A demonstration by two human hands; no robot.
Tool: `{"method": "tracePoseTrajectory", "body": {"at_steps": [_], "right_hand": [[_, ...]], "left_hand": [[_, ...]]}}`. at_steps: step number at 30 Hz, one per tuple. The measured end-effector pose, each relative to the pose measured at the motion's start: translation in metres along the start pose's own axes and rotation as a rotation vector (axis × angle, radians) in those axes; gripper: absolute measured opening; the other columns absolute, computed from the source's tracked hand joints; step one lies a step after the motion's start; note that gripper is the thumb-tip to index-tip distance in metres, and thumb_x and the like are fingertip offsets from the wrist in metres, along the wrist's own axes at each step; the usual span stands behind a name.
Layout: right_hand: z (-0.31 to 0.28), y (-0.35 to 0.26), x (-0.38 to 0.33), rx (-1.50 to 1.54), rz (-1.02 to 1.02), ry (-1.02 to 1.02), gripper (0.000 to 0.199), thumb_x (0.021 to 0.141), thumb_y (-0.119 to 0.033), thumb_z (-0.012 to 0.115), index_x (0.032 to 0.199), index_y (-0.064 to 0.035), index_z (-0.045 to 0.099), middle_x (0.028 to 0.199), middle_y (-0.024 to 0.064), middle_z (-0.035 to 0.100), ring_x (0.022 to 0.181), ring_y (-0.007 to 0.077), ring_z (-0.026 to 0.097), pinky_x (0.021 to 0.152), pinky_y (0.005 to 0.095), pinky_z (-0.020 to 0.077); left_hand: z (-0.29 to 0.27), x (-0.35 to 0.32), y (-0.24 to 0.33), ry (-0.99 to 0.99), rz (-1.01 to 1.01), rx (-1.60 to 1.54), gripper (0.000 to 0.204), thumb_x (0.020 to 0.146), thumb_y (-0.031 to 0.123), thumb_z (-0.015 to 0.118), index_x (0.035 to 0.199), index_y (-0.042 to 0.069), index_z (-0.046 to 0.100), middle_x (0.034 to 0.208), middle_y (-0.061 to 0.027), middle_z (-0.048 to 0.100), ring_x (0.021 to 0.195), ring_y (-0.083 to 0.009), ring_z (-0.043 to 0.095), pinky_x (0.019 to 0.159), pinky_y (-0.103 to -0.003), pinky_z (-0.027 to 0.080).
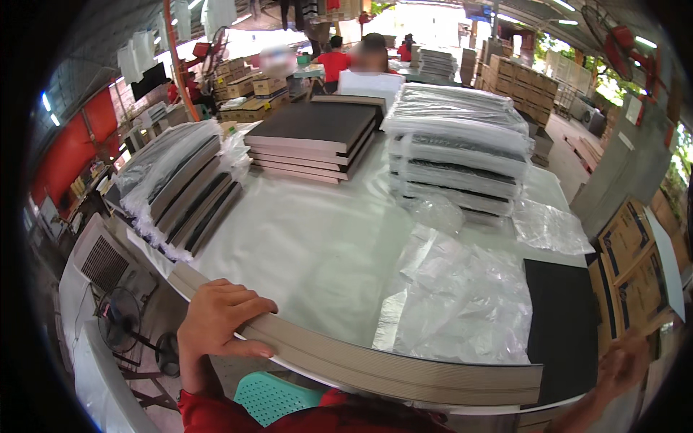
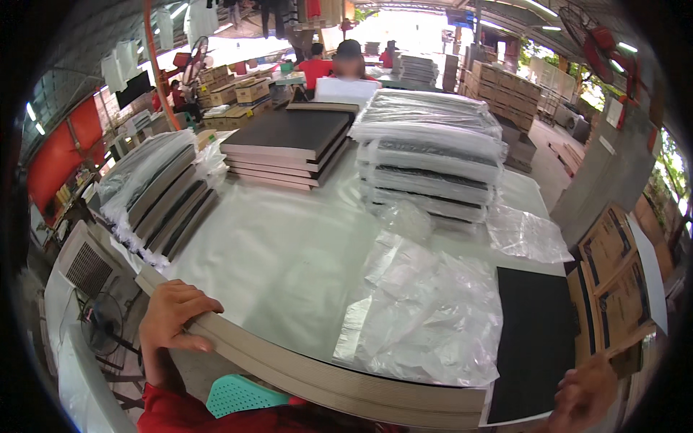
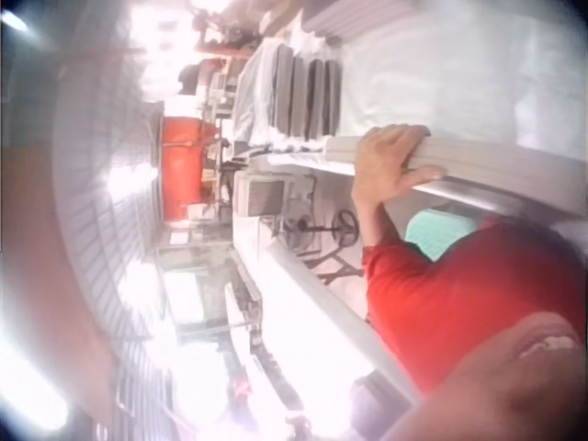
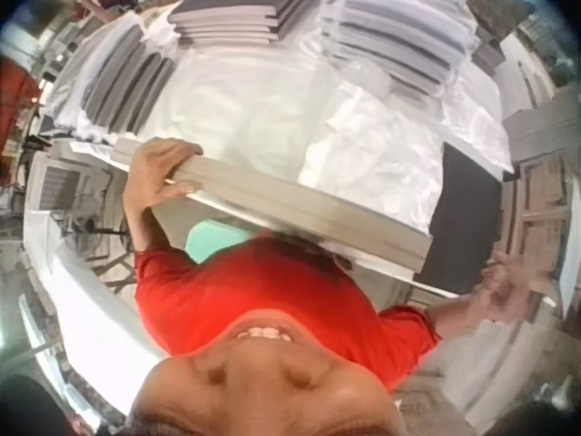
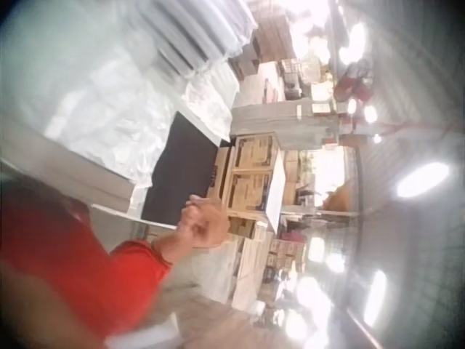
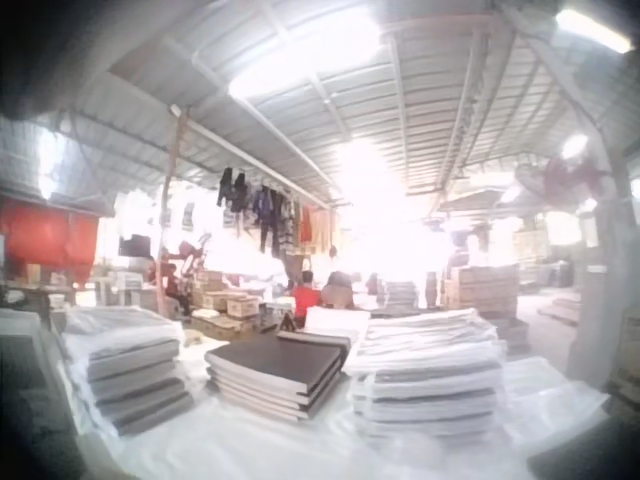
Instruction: The person organizes flat cardboard folder covers on a table by flipping through stacks, aligning them, and placing them on separate stacks.
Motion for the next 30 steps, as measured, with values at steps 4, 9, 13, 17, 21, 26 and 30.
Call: {"method": "tracePoseTrajectory", "body": {"at_steps": [4,9,13,17,21,26,30], "right_hand": [[0.026,-0.012,0.031,-0.133,-0.263,-0.476,0.028,0.063,-0.022,0.074,0.084,-0.0088,0.061,0.057,0.0027,0.05,0.053,0.0216,0.049,0.052,0.0337,0.0374],[0.002,-0.002,0.038,0.003,-0.156,0.027,0.028,0.063,-0.022,0.075,0.085,-0.0103,0.061,0.058,-0.0007,0.053,0.053,0.0177,0.051,0.048,0.0308,0.0377],[0.007,-0.01,0.032,-0.042,-0.179,-0.335,0.028,0.066,-0.024,0.073,0.086,-0.0094,0.06,0.059,-0.0003,0.053,0.052,0.019,0.051,0.048,0.0295,0.0387],[0.032,-0.02,0.018,-0.032,-0.301,-0.521,0.027,0.062,-0.02,0.075,0.083,-0.0097,0.061,0.058,0.0007,0.051,0.055,0.0186,0.052,0.047,0.0284,0.039],[0.023,-0.056,-0.021,0.112,-0.372,-0.279,0.035,0.055,-0.02,0.078,0.087,-0.0098,0.066,0.07,0.0026,0.051,0.062,0.0169,0.055,0.053,0.0266,0.0452],[0.05,-0.044,-0.053,0.08,-0.407,-0.186,0.037,0.057,-0.015,0.075,0.093,-0.0105,0.068,0.083,0.0021,0.051,0.074,0.0153,0.056,0.059,0.0232,0.0503],[0.045,-0.045,-0.071,0.022,-0.476,0.004,0.029,0.058,-0.01,0.075,0.087,-0.0136,0.071,0.081,0.0003,0.049,0.074,0.0132,0.055,0.057,0.0187,0.049]], "left_hand": [[0.0,0.007,0.008,0.045,-0.005,-0.024,0.056,0.063,0.061,0.062,0.083,0.009,0.06,0.064,-0.0026,0.056,0.056,-0.0209,0.054,0.052,-0.033,0.036],[0.002,-0.01,0.002,0.117,-0.051,-0.048,0.063,0.065,0.067,0.055,0.08,0.007,0.06,0.059,-0.0048,0.055,0.051,-0.0227,0.053,0.051,-0.033,0.034],[0.006,-0.008,0.005,0.116,-0.043,-0.06,0.061,0.064,0.066,0.056,0.08,0.007,0.06,0.06,-0.0045,0.055,0.052,-0.0226,0.053,0.051,-0.033,0.034],[0.004,-0.002,0.003,0.074,-0.081,-0.077,0.063,0.063,0.067,0.056,0.08,0.007,0.061,0.064,-0.0051,0.057,0.055,-0.0241,0.054,0.053,-0.034,0.036],[0.003,-0.012,0.005,0.155,-0.049,-0.069,0.068,0.067,0.069,0.049,0.08,0.004,0.059,0.067,-0.0089,0.056,0.06,-0.029,0.053,0.058,-0.037,0.036],[0.008,-0.003,0.008,0.065,-0.176,-0.015,0.074,0.072,0.071,0.038,0.083,-0.001,0.055,0.072,-0.0135,0.053,0.067,-0.0313,0.05,0.065,-0.038,0.035],[0.014,-0.009,0.007,0.039,-0.199,-0.003,0.077,0.075,0.071,0.034,0.085,-0.002,0.054,0.074,-0.0138,0.052,0.069,-0.03,0.049,0.066,-0.038,0.035]]}}
Point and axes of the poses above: each hand's wrist, its own x-axis towards the middle knuckle, its own z-axis out of the palm, y = z × x, the point moved 5 cm from there along x, towards the middle knuckle
